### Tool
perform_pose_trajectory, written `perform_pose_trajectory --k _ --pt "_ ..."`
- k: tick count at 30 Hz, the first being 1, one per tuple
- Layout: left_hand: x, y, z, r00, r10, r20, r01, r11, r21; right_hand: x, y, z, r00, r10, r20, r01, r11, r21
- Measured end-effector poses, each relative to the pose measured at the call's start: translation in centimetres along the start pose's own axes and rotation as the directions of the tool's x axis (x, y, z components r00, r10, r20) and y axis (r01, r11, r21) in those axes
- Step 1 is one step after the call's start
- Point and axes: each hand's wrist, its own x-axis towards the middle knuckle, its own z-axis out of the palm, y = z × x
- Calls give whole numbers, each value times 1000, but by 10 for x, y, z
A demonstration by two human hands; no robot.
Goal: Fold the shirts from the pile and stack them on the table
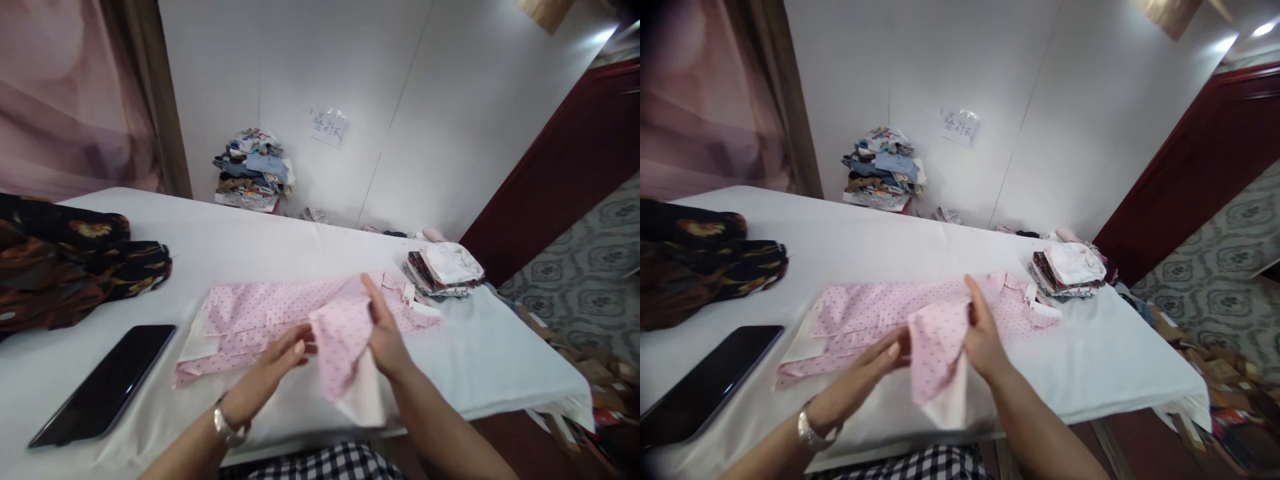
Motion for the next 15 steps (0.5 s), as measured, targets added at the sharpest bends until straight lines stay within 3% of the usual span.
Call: perform_pose_trajectory --k 2,3,6,8,10,12,14,15 --pt "-6 1 21 991 -76 114 105 955 -277 1 2 25 991 -18 133 25 998 -56" --pt "-9 1 25 982 -132 137 171 928 -331 2 2 31 974 -17 224 39 994 -97" --pt "-15 0 10 961 -253 116 275 923 -269 11 7 20 914 47 403 29 983 -179" --pt "-17 3 -13 964 -262 53 266 954 -139 28 14 -5 931 90 354 -19 980 -199" --pt "-17 11 -37 966 -258 26 257 966 36 59 26 -35 981 81 175 -39 972 -231" --pt "-15 24 -55 968 -250 37 237 950 201 98 41 -63 999 49 -7 -49 961 -271" --pt "-11 40 -64 968 -239 75 205 929 307 137 57 -84 996 79 -40 -88 930 -357" --pt "-9 48 -66 965 -239 107 188 918 349 154 64 -91 994 112 2 -100 898 -428"
